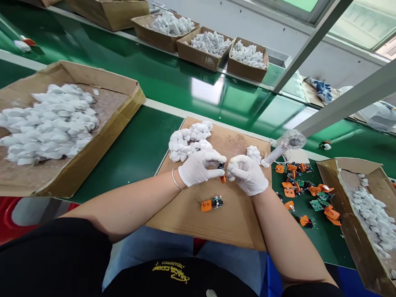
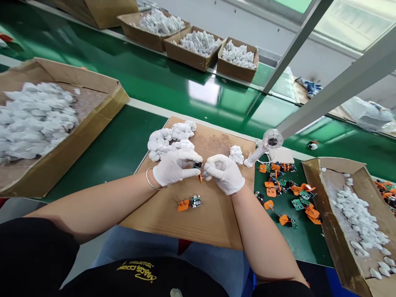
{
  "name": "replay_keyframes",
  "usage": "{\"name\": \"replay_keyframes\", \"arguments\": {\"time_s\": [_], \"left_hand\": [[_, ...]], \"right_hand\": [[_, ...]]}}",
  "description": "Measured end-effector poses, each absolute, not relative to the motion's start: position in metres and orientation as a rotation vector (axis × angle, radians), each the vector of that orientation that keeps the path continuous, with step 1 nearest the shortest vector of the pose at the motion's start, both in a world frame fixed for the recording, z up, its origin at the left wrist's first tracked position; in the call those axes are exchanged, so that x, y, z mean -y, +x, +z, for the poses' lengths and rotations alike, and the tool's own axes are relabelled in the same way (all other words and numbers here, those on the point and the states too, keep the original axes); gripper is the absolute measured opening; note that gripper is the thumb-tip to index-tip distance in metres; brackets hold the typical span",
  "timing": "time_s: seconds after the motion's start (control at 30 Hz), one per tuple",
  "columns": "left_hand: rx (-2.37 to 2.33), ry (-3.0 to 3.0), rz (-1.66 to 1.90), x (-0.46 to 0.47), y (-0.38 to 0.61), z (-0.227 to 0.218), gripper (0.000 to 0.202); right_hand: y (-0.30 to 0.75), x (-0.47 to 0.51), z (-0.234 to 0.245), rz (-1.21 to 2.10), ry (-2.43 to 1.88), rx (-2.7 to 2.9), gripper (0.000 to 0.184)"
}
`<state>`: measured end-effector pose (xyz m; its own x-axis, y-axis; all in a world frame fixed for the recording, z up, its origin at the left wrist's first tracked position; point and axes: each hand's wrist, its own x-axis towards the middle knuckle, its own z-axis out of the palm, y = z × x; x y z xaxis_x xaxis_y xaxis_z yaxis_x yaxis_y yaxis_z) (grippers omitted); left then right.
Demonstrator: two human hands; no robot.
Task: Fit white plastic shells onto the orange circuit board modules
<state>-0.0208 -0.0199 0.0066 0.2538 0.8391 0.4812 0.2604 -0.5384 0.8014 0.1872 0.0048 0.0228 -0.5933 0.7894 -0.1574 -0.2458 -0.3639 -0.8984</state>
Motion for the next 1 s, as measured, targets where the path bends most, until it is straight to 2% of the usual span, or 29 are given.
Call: {"name": "replay_keyframes", "arguments": {"time_s": [0.2, 0.47, 0.7, 0.9, 1.0], "left_hand": [[-0.891, 1.967, 1.304, 0.021, -0.020, 0.006, 0.021], [-0.845, 1.854, 1.239, 0.028, -0.019, 0.011, 0.031], [-0.925, 2.109, 1.330, 0.029, -0.020, 0.012, 0.034], [-0.864, 2.154, 1.338, 0.030, -0.019, 0.012, 0.036], [-0.837, 2.167, 1.378, 0.031, -0.017, 0.018, 0.030]], "right_hand": [[0.190, -0.005, 0.025, 2.003, -0.812, 1.208, 0.043], [0.180, -0.001, 0.029, 1.954, -0.771, 1.317, 0.029], [0.179, 0.003, 0.025, 2.211, -0.801, 1.140, 0.051], [0.178, 0.005, 0.024, 2.263, -0.764, 1.164, 0.052], [0.177, 0.005, 0.025, 2.247, -0.747, 1.150, 0.052]]}}
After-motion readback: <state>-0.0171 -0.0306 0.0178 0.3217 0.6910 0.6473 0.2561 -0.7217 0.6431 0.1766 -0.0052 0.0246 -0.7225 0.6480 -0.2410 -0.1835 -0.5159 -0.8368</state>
